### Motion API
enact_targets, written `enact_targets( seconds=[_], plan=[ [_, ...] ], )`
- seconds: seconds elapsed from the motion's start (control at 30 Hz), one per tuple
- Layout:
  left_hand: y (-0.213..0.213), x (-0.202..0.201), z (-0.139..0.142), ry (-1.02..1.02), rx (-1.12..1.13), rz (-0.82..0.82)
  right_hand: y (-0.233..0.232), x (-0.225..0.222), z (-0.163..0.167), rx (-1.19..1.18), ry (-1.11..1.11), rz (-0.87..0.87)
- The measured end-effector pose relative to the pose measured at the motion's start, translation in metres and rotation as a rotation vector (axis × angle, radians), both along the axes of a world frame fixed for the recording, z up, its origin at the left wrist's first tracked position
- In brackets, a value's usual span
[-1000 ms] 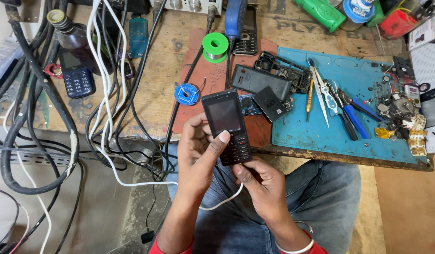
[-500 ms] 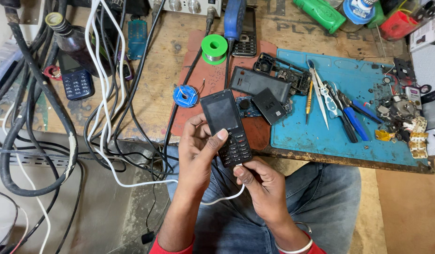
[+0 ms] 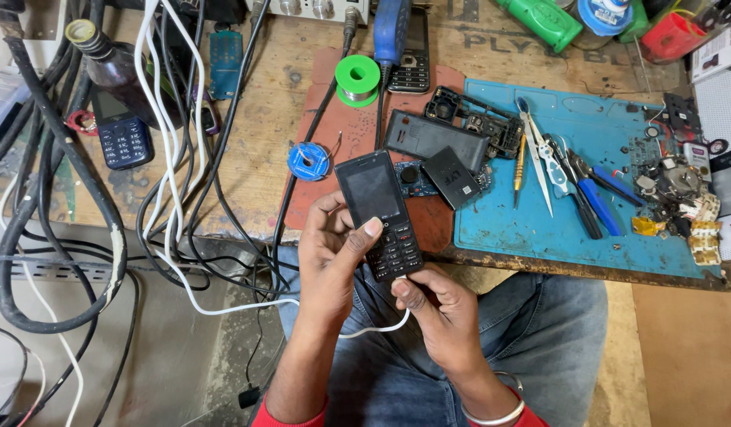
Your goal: The person tests a Jio feature phone by pressing its buttons and plugging in a charging cable, then removes the back cover and battery. They use a screwdriver to unscrew the back of the phone and use a probe tool on the internal components.
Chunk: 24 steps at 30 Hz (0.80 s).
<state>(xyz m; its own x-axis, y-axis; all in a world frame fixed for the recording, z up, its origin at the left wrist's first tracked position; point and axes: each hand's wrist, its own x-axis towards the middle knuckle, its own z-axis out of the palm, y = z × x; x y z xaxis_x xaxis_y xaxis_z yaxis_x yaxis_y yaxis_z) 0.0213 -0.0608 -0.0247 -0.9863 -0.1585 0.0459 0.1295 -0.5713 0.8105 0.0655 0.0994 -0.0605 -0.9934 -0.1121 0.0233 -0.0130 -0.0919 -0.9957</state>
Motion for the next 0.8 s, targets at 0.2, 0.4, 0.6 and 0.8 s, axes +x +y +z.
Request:
enact_targets(
  seconds=[0.2, 0.4, 0.6, 0.8],
  plan=[
    [0.0002, -0.0006, -0.0008, -0.017, 0.005, 0.003, -0.0006, -0.0012, 0.0001, -0.014, -0.004, 0.001],
    [0.0004, -0.0003, -0.0024, -0.004, 0.005, 0.004, -0.0003, -0.0016, -0.0001, -0.038, -0.009, 0.013],
    [0.0005, 0.0003, -0.0039, 0.005, 0.000, -0.002, 0.0004, -0.0012, -0.0016, -0.020, 0.000, 0.020],
    [0.0001, 0.0014, -0.0048, 0.001, -0.002, -0.002, 0.0013, -0.0010, -0.0069, -0.012, -0.005, 0.017]
  ],
)
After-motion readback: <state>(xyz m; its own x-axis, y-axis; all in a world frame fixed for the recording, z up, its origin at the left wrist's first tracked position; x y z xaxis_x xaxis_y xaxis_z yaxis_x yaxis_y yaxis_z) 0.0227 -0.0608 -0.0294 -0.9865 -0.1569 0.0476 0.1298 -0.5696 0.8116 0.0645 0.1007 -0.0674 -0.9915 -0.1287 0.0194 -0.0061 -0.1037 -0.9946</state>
